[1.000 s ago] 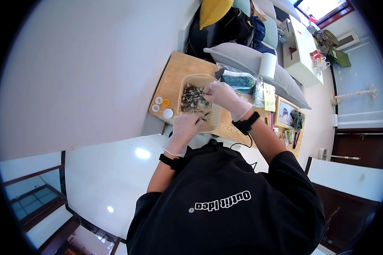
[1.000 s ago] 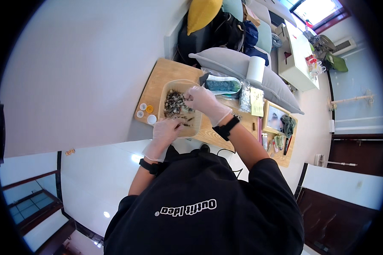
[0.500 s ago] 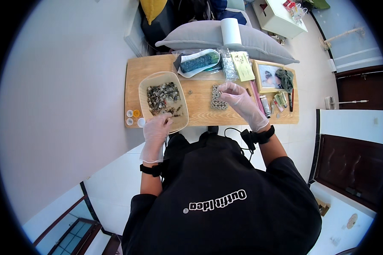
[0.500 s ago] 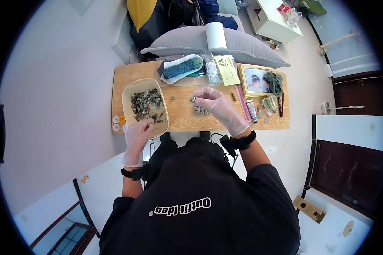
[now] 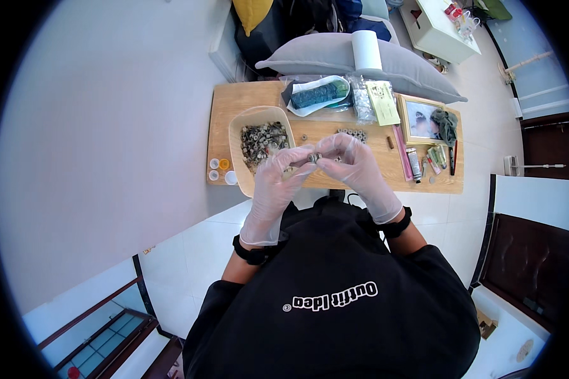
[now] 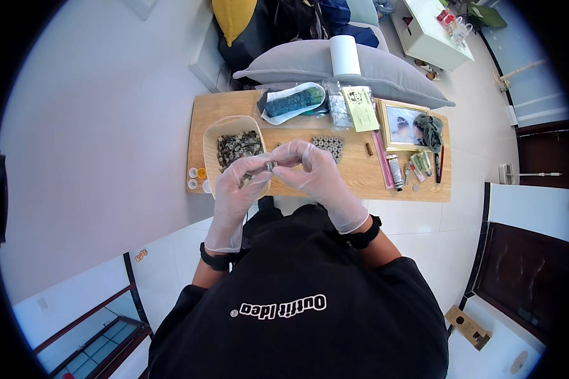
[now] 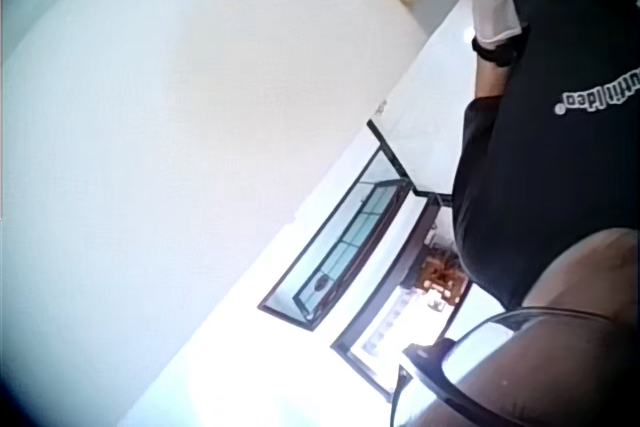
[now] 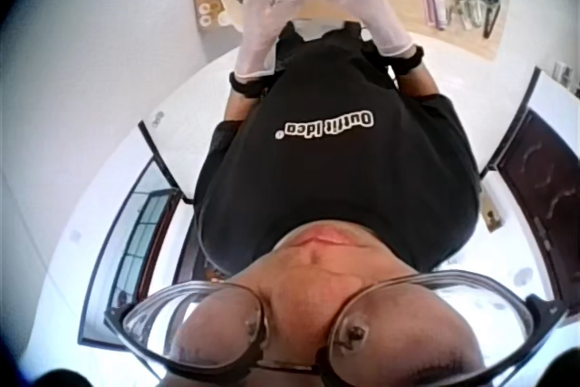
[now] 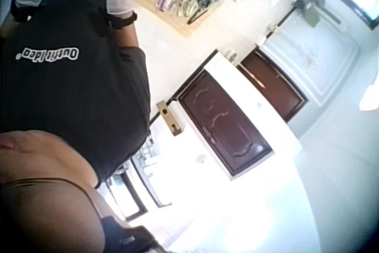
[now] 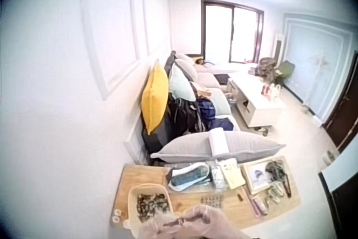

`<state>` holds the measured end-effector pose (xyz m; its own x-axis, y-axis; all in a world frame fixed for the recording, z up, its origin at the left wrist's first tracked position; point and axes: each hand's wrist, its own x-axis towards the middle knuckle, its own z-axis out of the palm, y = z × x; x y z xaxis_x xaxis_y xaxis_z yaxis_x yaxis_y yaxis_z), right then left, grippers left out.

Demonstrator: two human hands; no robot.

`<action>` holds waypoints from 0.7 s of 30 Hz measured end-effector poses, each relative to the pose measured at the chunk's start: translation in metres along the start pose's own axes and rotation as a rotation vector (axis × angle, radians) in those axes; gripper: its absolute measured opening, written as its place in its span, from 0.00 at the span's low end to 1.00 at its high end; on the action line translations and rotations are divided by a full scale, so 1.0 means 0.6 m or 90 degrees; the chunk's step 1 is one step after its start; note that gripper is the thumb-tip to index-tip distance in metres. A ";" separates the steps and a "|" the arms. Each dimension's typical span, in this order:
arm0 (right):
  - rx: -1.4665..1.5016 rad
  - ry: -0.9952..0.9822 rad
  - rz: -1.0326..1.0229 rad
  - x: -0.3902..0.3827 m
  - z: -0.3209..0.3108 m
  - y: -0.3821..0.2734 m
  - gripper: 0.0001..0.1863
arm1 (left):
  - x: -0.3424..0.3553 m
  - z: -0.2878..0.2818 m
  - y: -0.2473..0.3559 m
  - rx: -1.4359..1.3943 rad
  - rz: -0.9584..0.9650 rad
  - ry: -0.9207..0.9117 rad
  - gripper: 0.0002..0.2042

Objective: The person picks up a small metal part from a container and holds it up for inspection, turning it over to check different sides before placing it into a tray of similar components.

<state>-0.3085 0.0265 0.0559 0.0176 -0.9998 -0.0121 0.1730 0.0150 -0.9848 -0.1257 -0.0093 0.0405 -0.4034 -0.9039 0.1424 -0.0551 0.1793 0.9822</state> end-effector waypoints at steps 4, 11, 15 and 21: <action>-0.075 -0.013 -0.042 0.001 0.000 -0.005 0.11 | -0.005 -0.003 0.016 -0.035 -0.026 0.007 0.12; -0.154 -0.016 -0.118 0.000 0.004 -0.015 0.12 | -0.008 -0.008 0.031 -0.090 0.011 0.022 0.11; -0.227 -0.033 -0.198 0.000 -0.005 -0.023 0.13 | -0.011 -0.003 0.033 -0.186 -0.040 0.031 0.12; -0.077 -0.021 -0.119 -0.009 0.005 -0.044 0.15 | -0.004 -0.006 0.055 0.086 0.148 0.040 0.13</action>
<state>-0.3101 0.0318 0.0827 0.0286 -0.9840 0.1757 0.0563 -0.1739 -0.9832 -0.1233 -0.0028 0.0729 -0.3619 -0.8539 0.3740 -0.0901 0.4314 0.8977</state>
